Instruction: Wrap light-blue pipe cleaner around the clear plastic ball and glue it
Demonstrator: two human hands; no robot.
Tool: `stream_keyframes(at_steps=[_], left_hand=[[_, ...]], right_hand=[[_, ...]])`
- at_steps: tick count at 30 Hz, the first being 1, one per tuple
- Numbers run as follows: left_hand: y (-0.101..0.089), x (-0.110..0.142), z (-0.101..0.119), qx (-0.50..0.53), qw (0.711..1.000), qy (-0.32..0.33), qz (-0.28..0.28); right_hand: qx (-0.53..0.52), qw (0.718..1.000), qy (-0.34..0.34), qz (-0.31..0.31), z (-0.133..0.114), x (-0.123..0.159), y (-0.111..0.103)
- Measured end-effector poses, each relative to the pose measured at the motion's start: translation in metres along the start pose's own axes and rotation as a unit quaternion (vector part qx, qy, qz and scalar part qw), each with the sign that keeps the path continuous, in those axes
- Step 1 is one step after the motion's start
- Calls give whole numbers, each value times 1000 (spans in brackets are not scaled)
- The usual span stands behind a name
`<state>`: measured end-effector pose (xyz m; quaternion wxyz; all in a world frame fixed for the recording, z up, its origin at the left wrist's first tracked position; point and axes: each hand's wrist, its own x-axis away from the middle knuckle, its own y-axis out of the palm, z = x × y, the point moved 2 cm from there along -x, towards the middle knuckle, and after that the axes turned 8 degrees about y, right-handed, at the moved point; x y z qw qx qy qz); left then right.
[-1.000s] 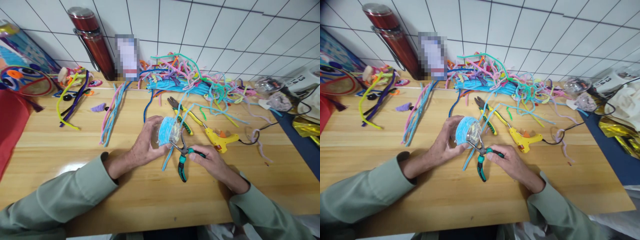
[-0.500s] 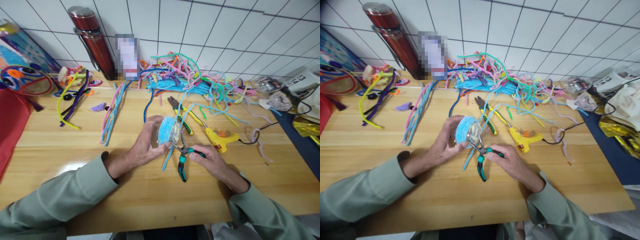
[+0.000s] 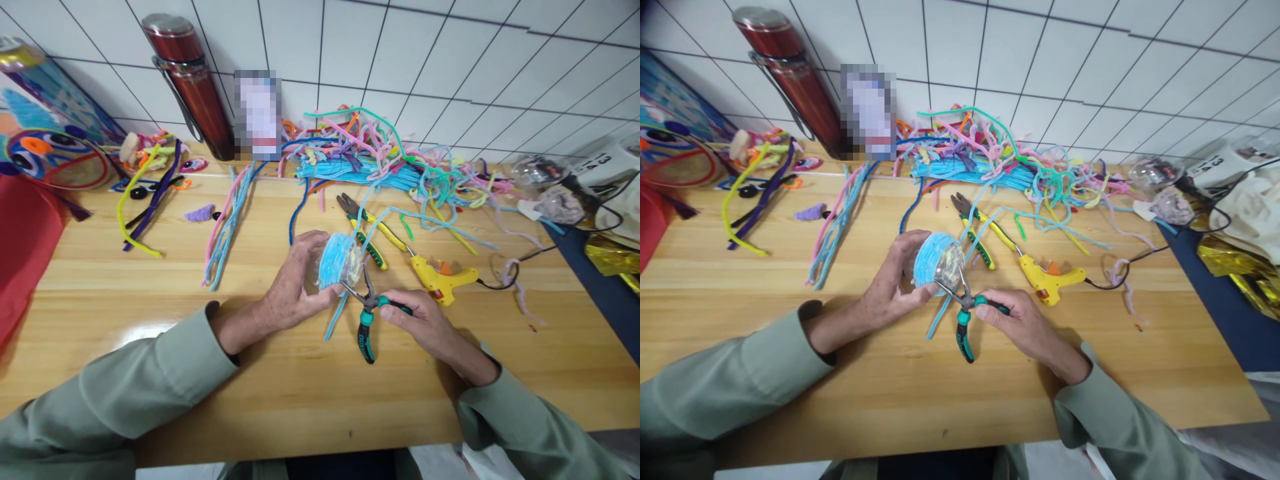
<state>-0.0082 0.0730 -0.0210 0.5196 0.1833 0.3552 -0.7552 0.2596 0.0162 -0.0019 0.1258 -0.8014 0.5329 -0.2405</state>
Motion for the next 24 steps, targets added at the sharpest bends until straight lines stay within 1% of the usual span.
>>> stream_keyframes(at_steps=[6,14,20,24], left_hand=[[-1,0,0,-4,1000,-2,-11],[-2,1,-2,-10,1000,-7,-3],[-1,-1,1,-14,1000,-1,-8],[-1,-2,1,-14,1000,5,-7]], right_hand=[[1,1000,1,0,0,0,-1],[5,1000,-3,14,5,1,-2],[-20,999,-4,25,4,0,-3],[-26,999,-8,19,2,-1,-3]])
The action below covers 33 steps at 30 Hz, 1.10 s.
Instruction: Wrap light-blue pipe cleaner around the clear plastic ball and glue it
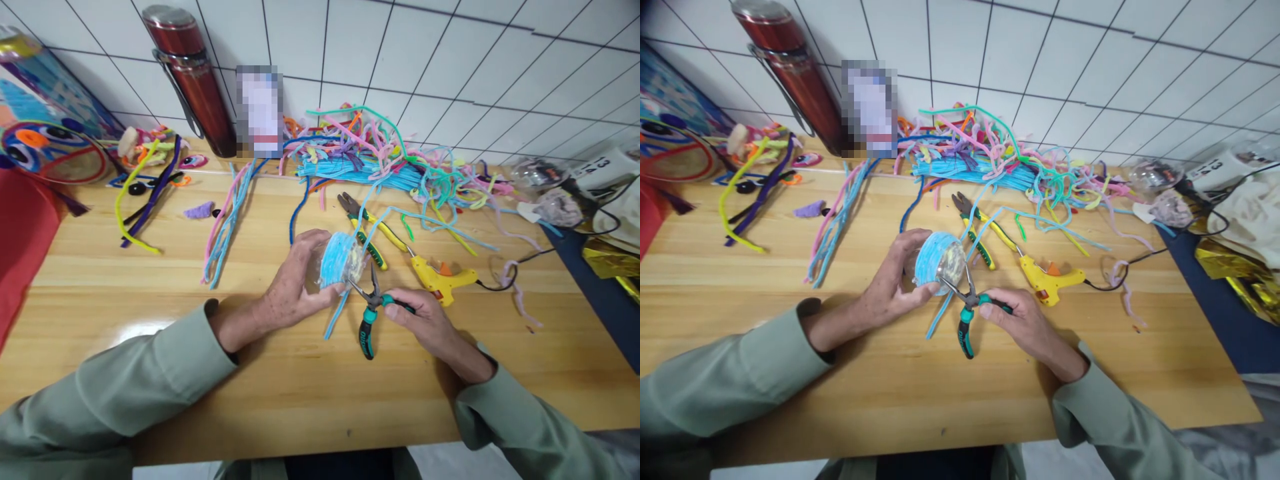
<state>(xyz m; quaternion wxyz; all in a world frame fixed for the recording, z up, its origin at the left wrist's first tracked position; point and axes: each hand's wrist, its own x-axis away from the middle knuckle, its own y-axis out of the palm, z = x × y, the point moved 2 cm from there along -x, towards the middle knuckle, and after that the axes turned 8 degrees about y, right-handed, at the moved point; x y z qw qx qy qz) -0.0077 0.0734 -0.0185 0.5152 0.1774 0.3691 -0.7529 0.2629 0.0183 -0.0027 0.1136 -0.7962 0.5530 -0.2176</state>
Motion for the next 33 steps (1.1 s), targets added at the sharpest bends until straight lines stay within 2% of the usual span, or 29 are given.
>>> stream_keyframes(at_steps=[16,33], left_hand=[[0,1,-1,-5,1000,3,0],[1,2,-1,-1,1000,-5,-3]], right_hand=[[19,1000,7,-10,-4,0,1],[22,1000,7,-6,2,0,1]])
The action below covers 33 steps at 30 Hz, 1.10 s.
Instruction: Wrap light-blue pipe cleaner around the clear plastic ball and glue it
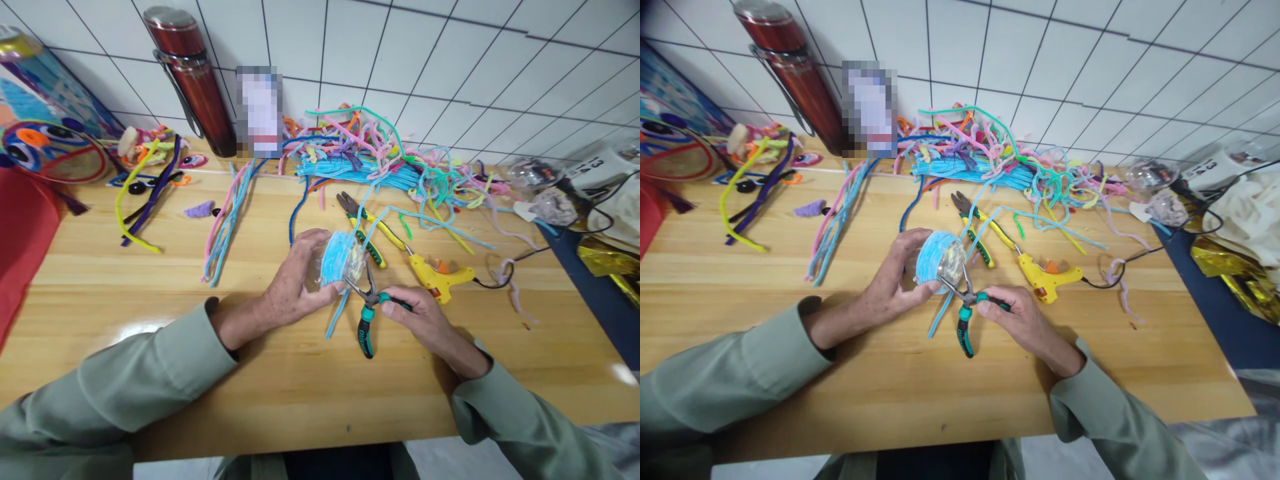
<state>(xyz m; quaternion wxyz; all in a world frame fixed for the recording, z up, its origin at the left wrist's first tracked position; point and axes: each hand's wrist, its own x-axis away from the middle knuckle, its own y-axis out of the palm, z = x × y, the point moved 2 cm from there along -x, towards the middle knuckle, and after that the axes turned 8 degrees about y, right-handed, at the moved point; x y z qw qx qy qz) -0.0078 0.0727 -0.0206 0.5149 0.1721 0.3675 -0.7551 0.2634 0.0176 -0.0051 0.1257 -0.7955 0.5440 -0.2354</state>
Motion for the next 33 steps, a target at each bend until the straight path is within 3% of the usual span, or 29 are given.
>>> stream_keyframes(at_steps=[33], left_hand=[[-1,-2,2,8,1000,2,-3]], right_hand=[[4,1000,-1,1,1,-1,-2]])
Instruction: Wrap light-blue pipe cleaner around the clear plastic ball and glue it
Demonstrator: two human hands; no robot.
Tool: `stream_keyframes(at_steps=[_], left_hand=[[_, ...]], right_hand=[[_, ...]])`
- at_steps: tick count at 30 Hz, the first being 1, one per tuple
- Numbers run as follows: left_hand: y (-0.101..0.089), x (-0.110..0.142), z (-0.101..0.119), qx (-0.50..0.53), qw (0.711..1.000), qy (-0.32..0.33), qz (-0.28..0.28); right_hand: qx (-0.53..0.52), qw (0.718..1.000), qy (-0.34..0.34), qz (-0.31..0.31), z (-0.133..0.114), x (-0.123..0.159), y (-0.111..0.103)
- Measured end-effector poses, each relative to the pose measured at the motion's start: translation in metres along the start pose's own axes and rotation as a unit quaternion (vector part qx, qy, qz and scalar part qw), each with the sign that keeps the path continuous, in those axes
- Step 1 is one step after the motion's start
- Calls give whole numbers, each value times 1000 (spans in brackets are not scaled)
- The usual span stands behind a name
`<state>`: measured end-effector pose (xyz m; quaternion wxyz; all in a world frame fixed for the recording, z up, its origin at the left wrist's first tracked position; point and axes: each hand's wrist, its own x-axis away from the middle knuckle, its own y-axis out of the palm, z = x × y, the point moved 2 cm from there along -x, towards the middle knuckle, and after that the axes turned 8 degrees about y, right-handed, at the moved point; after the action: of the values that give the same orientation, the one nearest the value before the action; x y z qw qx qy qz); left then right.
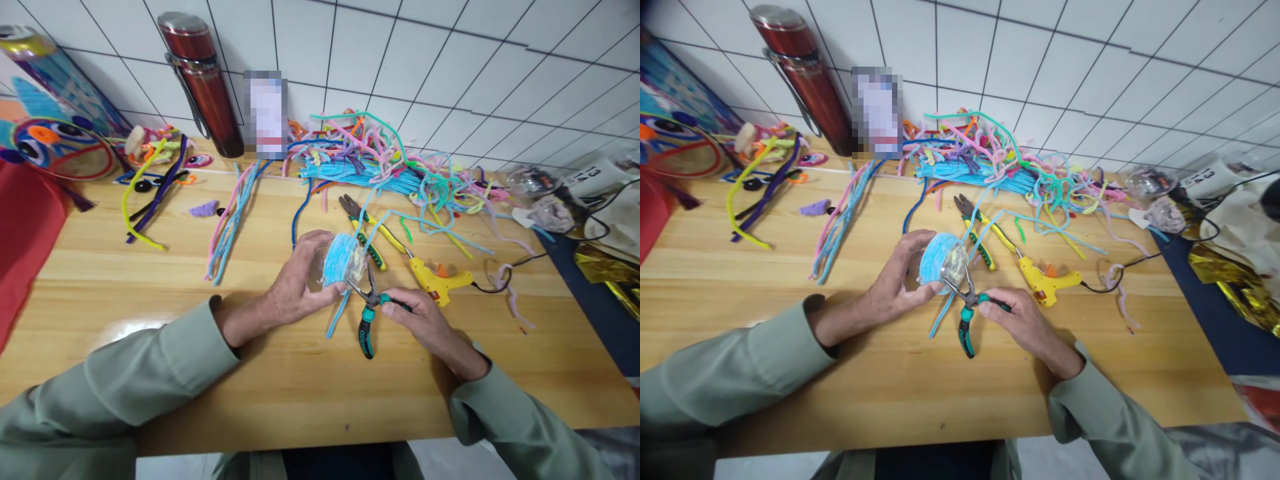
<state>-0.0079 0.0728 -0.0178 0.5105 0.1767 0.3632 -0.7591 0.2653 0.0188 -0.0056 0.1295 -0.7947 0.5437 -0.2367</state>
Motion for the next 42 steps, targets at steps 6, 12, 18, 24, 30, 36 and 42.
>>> stream_keyframes(at_steps=[6,12,18,24,30,36,42], left_hand=[[0,0,0,-9,1000,3,-2],[-1,-1,1,-8,1000,4,-7],[-1,0,0,-2,1000,-10,-9],[1,0,-2,10,1000,4,2],[2,-1,-1,4,1000,17,3],[1,-3,-1,-1,1000,8,3],[1,-3,0,3,1000,12,7]], right_hand=[[-7,1000,17,-2,2,0,0],[-16,1000,13,-5,-1,0,1],[-13,1000,13,-9,-1,1,1],[0,999,25,-22,-1,0,-2],[30,999,19,-14,-10,1,-4],[61,998,-6,-8,-12,2,-1],[60,997,-46,36,-16,4,1]])
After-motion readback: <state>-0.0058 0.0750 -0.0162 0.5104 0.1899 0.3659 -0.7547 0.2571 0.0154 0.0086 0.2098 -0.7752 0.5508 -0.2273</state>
